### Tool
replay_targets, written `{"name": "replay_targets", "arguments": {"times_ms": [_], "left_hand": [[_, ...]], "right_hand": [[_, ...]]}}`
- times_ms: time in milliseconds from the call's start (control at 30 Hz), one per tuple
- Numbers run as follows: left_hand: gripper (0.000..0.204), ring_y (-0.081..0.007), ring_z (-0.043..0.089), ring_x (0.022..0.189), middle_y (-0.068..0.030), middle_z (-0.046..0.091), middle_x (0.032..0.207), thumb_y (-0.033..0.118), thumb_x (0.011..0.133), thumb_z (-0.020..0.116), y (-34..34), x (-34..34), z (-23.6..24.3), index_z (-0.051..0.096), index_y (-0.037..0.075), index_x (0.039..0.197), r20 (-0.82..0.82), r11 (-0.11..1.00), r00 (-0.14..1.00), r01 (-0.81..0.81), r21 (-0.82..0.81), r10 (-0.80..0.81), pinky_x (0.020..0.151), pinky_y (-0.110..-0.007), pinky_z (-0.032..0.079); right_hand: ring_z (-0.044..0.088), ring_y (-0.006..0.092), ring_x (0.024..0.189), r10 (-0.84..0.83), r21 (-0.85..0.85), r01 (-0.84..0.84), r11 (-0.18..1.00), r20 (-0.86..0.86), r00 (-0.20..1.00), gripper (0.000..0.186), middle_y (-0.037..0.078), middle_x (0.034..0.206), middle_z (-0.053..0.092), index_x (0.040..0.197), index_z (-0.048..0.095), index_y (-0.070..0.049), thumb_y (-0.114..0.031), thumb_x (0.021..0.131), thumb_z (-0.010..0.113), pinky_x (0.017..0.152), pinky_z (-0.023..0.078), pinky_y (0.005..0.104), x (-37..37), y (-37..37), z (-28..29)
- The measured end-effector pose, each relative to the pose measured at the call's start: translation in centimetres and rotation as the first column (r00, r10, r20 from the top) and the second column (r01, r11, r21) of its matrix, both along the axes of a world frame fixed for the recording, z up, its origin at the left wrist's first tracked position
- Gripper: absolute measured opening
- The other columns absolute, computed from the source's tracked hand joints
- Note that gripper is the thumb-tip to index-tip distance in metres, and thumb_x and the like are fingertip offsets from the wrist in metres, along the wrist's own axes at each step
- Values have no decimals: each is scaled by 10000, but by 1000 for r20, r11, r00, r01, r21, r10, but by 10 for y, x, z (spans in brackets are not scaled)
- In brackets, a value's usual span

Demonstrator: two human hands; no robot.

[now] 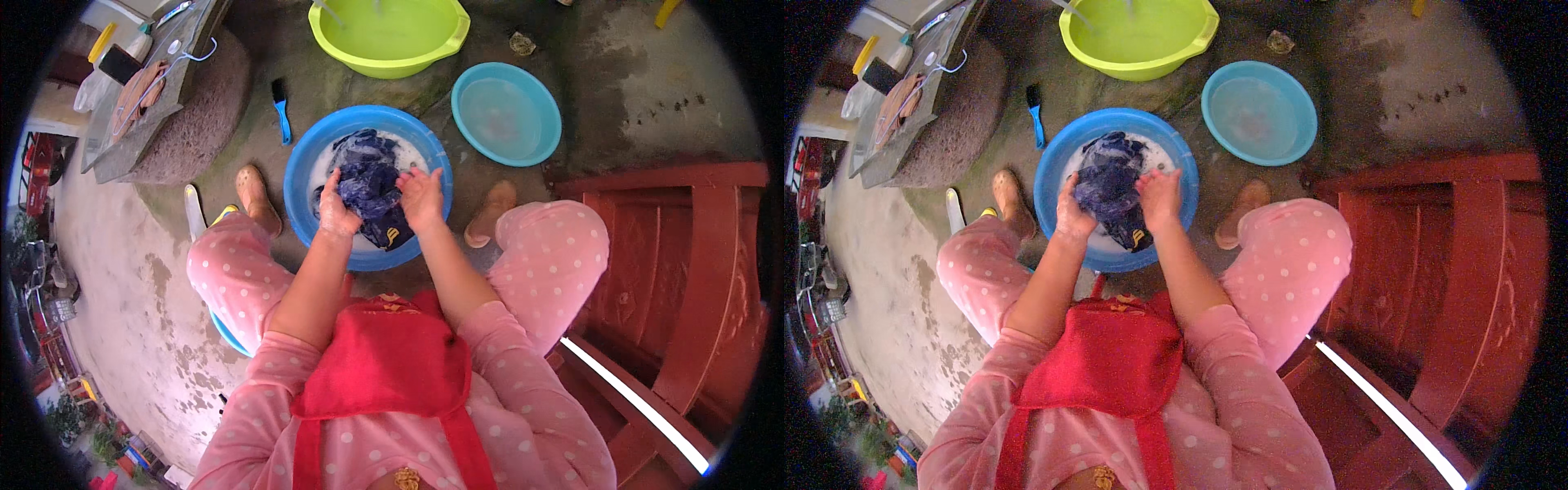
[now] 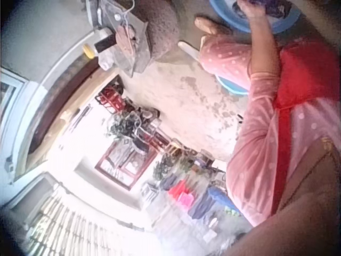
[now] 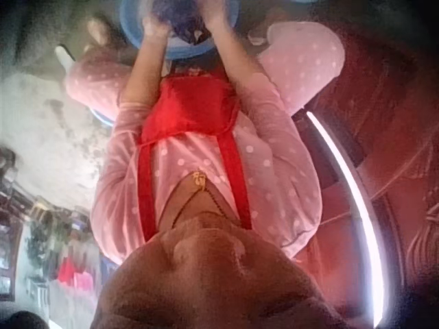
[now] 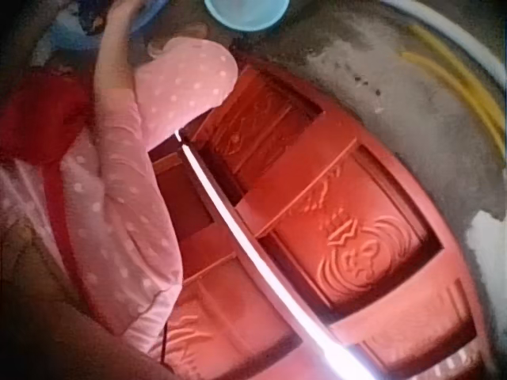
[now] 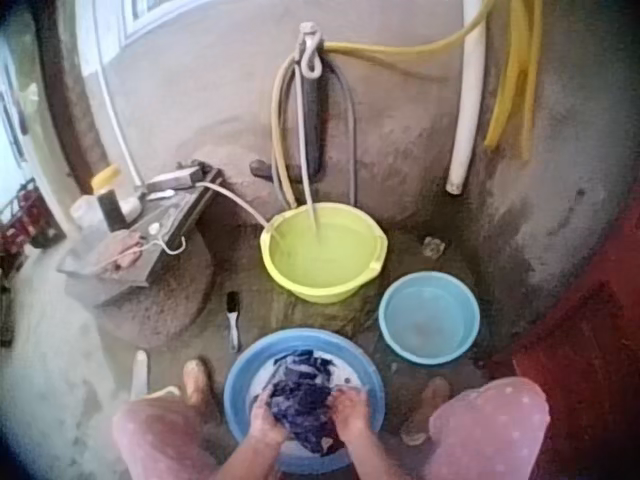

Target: The person hand-washes a dark blue garment in a blue basin filled with soapy water. They scrub, wring, and rinse the item repeatedly, then apply liquid detergent from a white bottle and continue scrubbing.

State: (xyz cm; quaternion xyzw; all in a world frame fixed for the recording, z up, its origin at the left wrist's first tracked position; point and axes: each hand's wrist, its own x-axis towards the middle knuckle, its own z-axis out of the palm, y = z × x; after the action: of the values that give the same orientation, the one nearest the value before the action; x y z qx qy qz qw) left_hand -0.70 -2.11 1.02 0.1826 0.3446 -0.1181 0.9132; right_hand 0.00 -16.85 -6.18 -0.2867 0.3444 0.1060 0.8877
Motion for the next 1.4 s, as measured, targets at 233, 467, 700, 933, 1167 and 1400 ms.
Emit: {"name": "replay_targets", "arguments": {"times_ms": [233,467,700,933,1167,1400], "left_hand": [[415,-328,528,1082,-155,551,1192,304,905,462,3,-5,-29,476,37,1223,12,999,999,42,11,-43,974,-483,385],[428,-339,513,1106,-174,531,1217,292,911,437,-3,6,-15,456,22,1243,-60,999,998,1,37,1,994,-494,362],[495,-340,510,1112,-156,543,1204,431,912,355,-1,3,2,500,63,1210,61,976,998,-21,-215,35,995,-502,356],[459,-293,546,1029,-113,588,1097,470,921,363,-19,-11,4,553,92,1097,253,985,967,0,-170,43,956,-452,397],[369,-277,521,1074,-99,477,1257,305,939,415,-21,-30,60,392,166,1280,285,953,937,120,278,-202,845,-549,437],[703,-383,439,1131,-151,402,1291,643,805,481,0,-20,48,292,223,1337,266,952,953,207,-224,-145,875,-614,391]], "right_hand": [[533,270,892,627,-949,139,-284,-74,776,225,88,919,547,981,577,-32,-220,879,512,773,431,390,6,-11,-57],[593,233,856,705,-557,454,-696,-650,284,159,76,853,618,892,631,-86,-165,809,522,735,456,393,79,-37,-15],[568,335,998,965,-807,-550,-213,-262,11,511,135,1149,565,1175,492,-106,-526,900,398,827,452,483,103,-4,53],[485,217,1054,803,-811,-395,432,145,579,611,144,1177,484,1216,378,-48,-326,772,694,858,421,366,-14,18,111],[547,78,698,571,-749,-178,638,304,762,145,-7,760,585,863,547,-41,-48,773,660,657,467,257,13,7,145],[496,304,762,851,-894,426,139,328,411,262,121,790,486,749,482,-32,-131,691,717,681,410,388,-3,29,143]]}}
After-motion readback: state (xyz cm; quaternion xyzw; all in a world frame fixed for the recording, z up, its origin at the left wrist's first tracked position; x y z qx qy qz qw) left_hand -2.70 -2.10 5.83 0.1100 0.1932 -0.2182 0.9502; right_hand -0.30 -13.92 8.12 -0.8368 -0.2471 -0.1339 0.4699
